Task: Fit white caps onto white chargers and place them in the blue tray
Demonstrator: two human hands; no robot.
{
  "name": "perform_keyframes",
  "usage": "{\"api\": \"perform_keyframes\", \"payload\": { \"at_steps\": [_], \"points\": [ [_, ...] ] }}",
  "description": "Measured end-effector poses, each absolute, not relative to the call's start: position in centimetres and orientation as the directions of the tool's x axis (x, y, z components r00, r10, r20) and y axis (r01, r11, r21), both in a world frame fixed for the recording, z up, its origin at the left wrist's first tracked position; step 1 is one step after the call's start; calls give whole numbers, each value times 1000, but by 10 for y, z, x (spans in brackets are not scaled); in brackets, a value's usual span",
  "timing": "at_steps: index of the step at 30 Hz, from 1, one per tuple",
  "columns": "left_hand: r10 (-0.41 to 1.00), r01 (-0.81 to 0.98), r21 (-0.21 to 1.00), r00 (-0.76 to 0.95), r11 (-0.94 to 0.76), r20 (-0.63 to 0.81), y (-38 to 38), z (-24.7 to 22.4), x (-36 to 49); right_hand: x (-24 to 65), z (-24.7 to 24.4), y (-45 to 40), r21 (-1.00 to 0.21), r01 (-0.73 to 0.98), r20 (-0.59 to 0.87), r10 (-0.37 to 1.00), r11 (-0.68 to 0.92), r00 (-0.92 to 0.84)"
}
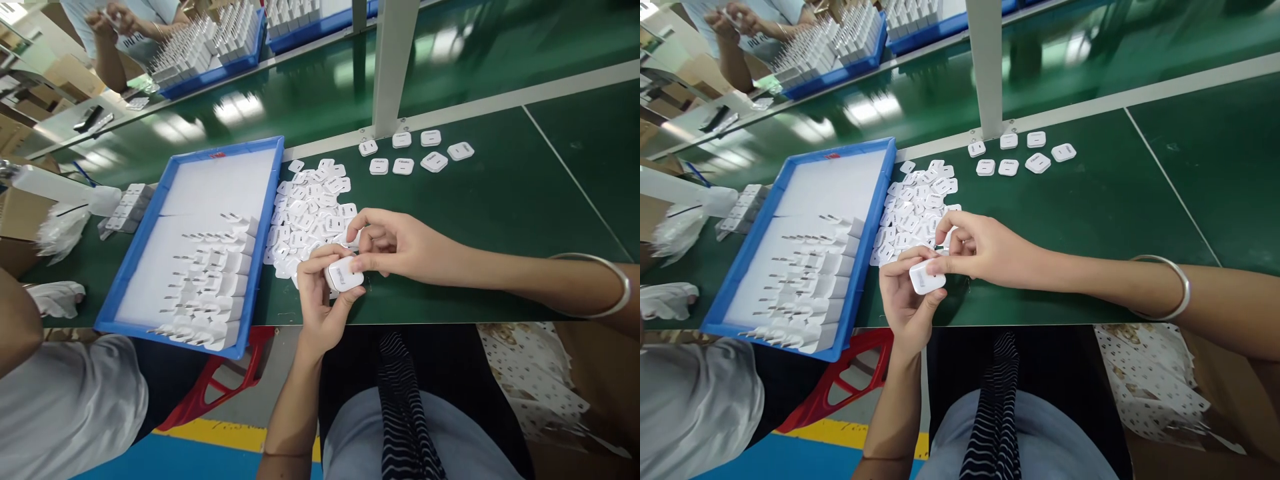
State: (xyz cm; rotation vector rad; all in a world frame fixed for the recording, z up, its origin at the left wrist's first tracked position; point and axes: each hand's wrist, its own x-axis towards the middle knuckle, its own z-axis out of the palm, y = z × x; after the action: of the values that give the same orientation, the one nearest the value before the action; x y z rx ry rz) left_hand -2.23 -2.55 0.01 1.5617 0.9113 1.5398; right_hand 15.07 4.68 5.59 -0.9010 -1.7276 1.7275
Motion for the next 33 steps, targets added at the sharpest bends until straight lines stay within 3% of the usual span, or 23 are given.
{"api": "perform_keyframes", "payload": {
  "at_steps": [13, 20, 33],
  "points": [
    [831, -46, 834, 64, -551, 552, -25, 1, -24, 156, 49, 52, -993, -17, -82, 799, -115, -596],
    [845, -105, 846, 70, -522, 530, -27, 3, -24, 153, 51, 43, -991, -21, -82, 715, -134, -695],
    [888, -78, 886, 14, -456, 459, -32, -1, -28, 152, 44, 46, -986, 7, -124, 698, -168, -706]
  ]
}}
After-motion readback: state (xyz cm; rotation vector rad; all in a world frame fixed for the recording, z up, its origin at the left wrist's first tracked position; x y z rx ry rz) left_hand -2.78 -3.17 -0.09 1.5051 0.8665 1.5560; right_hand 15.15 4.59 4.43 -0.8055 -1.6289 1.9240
